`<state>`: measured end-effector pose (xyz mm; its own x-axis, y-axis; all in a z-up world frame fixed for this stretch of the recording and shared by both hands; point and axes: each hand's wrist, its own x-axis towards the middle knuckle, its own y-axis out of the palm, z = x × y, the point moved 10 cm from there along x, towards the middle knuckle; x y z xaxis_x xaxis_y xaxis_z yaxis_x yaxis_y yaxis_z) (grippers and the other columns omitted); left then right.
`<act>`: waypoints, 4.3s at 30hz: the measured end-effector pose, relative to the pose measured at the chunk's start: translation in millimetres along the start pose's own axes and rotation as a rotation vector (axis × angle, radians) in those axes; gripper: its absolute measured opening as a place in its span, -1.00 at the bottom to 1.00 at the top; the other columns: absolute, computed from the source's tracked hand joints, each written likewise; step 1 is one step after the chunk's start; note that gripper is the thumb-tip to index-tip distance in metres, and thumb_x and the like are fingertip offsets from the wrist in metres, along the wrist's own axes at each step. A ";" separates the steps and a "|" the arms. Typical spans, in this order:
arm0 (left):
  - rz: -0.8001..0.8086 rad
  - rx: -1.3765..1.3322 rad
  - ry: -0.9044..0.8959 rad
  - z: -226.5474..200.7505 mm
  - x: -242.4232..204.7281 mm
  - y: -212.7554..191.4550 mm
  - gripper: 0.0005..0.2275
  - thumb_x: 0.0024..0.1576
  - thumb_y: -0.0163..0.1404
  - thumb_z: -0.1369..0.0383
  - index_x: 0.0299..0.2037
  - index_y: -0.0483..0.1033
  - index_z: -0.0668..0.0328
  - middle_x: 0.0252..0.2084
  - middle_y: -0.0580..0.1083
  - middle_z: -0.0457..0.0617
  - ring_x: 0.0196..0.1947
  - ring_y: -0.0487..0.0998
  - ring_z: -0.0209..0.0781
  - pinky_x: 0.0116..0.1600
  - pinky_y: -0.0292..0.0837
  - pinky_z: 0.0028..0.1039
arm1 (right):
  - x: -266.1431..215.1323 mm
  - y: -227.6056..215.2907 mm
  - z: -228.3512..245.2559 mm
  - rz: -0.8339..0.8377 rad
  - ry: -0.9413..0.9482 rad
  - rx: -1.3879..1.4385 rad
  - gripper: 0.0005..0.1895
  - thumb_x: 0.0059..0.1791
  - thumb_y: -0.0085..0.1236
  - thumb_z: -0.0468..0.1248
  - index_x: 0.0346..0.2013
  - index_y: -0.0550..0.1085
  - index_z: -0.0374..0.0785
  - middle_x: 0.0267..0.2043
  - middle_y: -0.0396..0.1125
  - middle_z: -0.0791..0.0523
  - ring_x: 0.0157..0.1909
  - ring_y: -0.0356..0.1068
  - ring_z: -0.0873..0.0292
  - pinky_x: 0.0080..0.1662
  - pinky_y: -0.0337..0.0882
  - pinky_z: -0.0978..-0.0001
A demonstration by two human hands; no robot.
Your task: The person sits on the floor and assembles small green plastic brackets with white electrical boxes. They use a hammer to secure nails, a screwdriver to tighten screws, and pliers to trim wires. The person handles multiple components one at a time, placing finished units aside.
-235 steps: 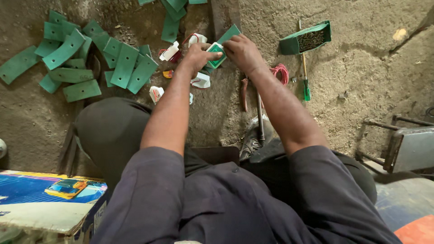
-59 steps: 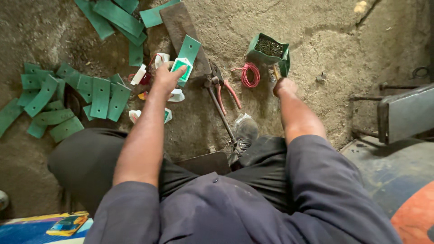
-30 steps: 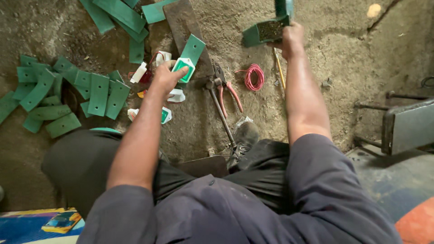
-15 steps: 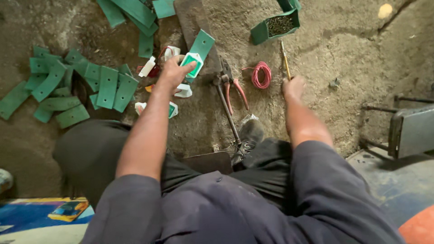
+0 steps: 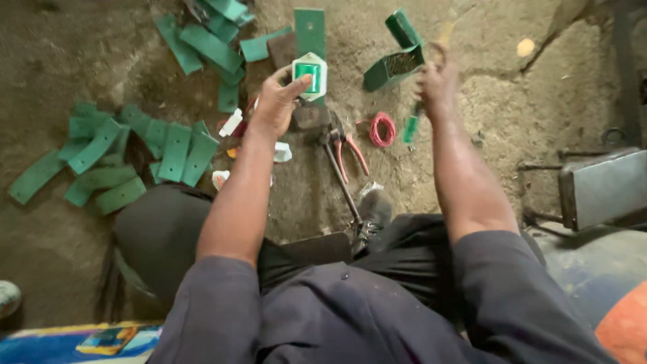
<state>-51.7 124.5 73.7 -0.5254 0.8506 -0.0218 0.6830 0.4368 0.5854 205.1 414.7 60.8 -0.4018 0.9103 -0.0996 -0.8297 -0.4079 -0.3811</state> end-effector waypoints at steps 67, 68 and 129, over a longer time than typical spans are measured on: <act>-0.073 0.716 -0.229 -163.2 -114.2 114.2 -0.78 0.19 0.07 0.28 -0.09 0.64 0.23 -0.49 0.57 0.00 -0.64 0.40 -0.34 -0.56 0.29 -0.49 | -29.4 2.9 252.9 -0.161 -0.746 0.123 -0.31 -0.06 0.52 -0.36 0.21 0.25 -0.25 0.05 0.36 0.04 0.04 0.50 0.15 0.01 0.61 0.27; -0.035 0.459 -0.353 -150.9 -112.6 113.1 -0.80 0.19 0.08 0.30 -0.13 0.62 0.25 -0.50 0.57 -0.02 -0.68 0.39 -0.37 -0.62 0.21 -0.52 | -29.4 1.1 252.3 -0.182 -0.738 0.083 -0.30 -0.07 0.52 -0.36 0.21 0.25 -0.25 0.03 0.35 0.04 0.02 0.50 0.16 0.00 0.61 0.28; -0.167 0.177 -0.412 -83.7 -107.6 54.5 -0.72 0.03 0.27 0.25 -0.10 0.65 0.16 -0.48 0.49 -0.23 -0.67 0.40 -0.36 -0.69 0.12 -0.60 | -54.1 -3.1 248.4 -0.323 -0.546 -0.196 -0.31 -0.18 0.54 -0.29 0.02 0.21 -0.24 -0.10 0.38 0.02 -0.09 0.50 0.09 -0.10 0.58 0.24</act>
<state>-0.4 32.3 175.7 -0.4153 0.7940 -0.4440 0.7010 0.5904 0.4000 133.1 349.1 295.7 -0.3255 0.7975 0.5080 -0.8765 -0.0529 -0.4785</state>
